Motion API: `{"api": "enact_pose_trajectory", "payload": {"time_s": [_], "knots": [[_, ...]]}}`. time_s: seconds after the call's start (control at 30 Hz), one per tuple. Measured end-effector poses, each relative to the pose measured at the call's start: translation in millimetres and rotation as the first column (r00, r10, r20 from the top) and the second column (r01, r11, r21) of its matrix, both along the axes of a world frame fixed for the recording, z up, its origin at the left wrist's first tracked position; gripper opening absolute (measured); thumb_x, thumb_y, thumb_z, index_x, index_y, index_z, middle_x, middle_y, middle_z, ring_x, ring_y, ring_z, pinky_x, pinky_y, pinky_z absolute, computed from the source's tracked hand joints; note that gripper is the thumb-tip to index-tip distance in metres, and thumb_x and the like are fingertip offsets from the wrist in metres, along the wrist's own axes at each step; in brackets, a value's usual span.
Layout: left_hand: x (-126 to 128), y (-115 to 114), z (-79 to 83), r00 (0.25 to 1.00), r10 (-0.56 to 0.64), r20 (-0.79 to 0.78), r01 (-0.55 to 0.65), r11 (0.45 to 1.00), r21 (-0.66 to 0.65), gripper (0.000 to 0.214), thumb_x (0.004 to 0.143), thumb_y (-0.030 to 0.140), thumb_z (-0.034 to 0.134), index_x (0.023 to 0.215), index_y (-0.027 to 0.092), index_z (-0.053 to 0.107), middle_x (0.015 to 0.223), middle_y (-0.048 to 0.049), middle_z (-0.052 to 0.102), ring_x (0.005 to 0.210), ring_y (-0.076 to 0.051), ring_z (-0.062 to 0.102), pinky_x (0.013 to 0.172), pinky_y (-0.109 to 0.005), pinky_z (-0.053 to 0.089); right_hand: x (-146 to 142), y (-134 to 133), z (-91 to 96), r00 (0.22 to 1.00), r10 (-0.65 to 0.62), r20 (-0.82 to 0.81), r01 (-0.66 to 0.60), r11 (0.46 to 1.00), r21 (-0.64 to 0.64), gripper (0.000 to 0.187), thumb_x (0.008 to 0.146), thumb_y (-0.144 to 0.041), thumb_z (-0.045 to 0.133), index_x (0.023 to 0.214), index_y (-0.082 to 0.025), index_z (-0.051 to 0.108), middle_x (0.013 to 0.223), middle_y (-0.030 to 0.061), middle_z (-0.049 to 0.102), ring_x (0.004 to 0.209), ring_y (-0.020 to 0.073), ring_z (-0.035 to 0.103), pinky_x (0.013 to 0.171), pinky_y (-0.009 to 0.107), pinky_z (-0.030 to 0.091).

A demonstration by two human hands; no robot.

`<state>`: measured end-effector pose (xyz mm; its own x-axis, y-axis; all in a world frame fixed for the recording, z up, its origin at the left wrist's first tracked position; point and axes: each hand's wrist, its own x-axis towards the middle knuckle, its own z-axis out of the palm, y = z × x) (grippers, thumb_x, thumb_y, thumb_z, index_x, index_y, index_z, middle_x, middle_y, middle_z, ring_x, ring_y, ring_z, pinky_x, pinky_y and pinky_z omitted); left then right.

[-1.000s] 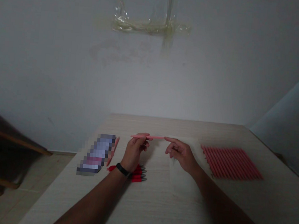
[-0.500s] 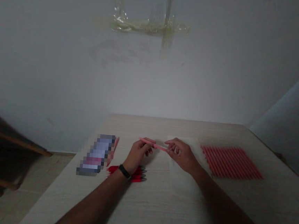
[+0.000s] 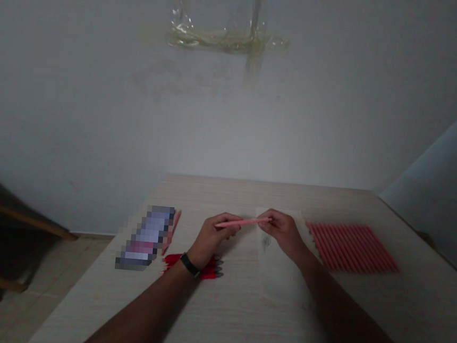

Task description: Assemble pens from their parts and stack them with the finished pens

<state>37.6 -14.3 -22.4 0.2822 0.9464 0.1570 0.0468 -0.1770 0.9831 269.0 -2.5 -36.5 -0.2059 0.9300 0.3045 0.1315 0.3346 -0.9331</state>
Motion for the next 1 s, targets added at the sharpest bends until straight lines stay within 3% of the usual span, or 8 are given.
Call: {"api": "enact_pose_trajectory", "payload": {"time_s": [0.2,0.33,0.47,0.6,0.7,0.8,0.9,1.0], "knots": [[4,1,-6.6,0.998,0.013,-0.059,-0.007,0.995,0.1,0.028,0.085,0.037,0.07,0.103,0.016,0.069,0.087,-0.004,0.067,0.078,-0.016,0.059,0.072,-0.027,0.044,14,11,1.7,0.954,-0.134,-0.268,0.138,0.99,-0.006,0.023,0.082,-0.042,0.071,0.083,-0.02,0.065,0.078,0.0012,0.065,0.065,0.012,0.054,0.058,0.023,0.044],[4,0,-8.7,0.988,0.027,-0.15,-0.004,0.988,0.152,0.025,0.09,0.037,0.065,0.106,0.018,0.068,0.09,-0.004,0.067,0.08,-0.016,0.059,0.072,-0.027,0.044,29,11,14.8,0.968,-0.211,-0.132,0.206,0.977,-0.051,0.031,0.081,-0.048,0.072,0.085,-0.018,0.068,0.071,0.0015,0.065,0.05,0.0089,0.046,0.043,0.021,0.035],[2,-3,-8.1,0.972,0.031,-0.235,0.016,0.98,0.197,0.025,0.092,0.037,0.062,0.109,0.019,0.067,0.093,-0.0042,0.067,0.079,-0.016,0.059,0.07,-0.026,0.044,54,14,27.0,0.96,-0.277,0.032,0.276,0.961,0.031,0.038,0.077,-0.051,0.075,0.092,-0.017,0.074,0.071,0.0026,0.066,0.058,0.0121,0.054,0.051,0.024,0.044],[2,-5,-7.4,0.96,0.043,-0.278,0.021,0.975,0.223,0.024,0.093,0.035,0.061,0.111,0.02,0.066,0.094,-0.0039,0.066,0.079,-0.015,0.059,0.068,-0.026,0.045,98,23,25.7,0.89,-0.427,0.163,0.423,0.904,0.058,0.045,0.078,-0.054,0.071,0.1,-0.015,0.075,0.071,0.0039,0.067,0.058,0.0139,0.056,0.054,0.026,0.045],[2,-5,-7.0,0.954,0.048,-0.295,0.027,0.969,0.246,0.023,0.093,0.034,0.06,0.111,0.021,0.065,0.095,-0.0037,0.066,0.079,-0.015,0.059,0.068,-0.026,0.044,148,25,18.6,0.796,-0.574,0.19,0.564,0.818,0.111,0.046,0.077,-0.054,0.072,0.1,-0.014,0.074,0.079,0.0079,0.071,0.066,0.0176,0.061,0.061,0.028,0.048],[2,-6,-6.5,0.95,0.049,-0.31,0.035,0.965,0.259,0.023,0.093,0.034,0.06,0.111,0.021,0.066,0.096,-0.0042,0.065,0.078,-0.015,0.058,0.067,-0.026,0.044,207,17,10.6,0.563,-0.749,0.349,0.737,0.646,0.196,0.036,0.079,-0.049,0.072,0.092,-0.015,0.075,0.08,0.0114,0.073,0.071,0.0215,0.064,0.065,0.031,0.046],[2,-6,-5.9,0.945,0.044,-0.323,0.043,0.965,0.259,0.022,0.093,0.033,0.06,0.111,0.021,0.065,0.095,-0.0045,0.065,0.076,-0.014,0.057,0.067,-0.026,0.044,265,2,0.1,0.332,-0.805,0.491,0.832,0.495,0.249,0.024,0.079,-0.04,0.072,0.089,-0.018,0.076,0.079,0.0106,0.074,0.075,0.0253,0.066,0.068,0.035,0.045],[3,-6,-5.1,0.942,0.031,-0.333,0.059,0.965,0.257,0.022,0.092,0.032,0.06,0.111,0.021,0.065,0.096,-0.0045,0.065,0.076,-0.014,0.057,0.067,-0.026,0.044,308,-12,-14.2,0.202,-0.771,0.604,0.88,0.413,0.232,0.021,0.079,-0.037,0.073,0.087,-0.018,0.077,0.082,0.0135,0.074,0.076,0.0271,0.066,0.071,0.038,0.044]]}}
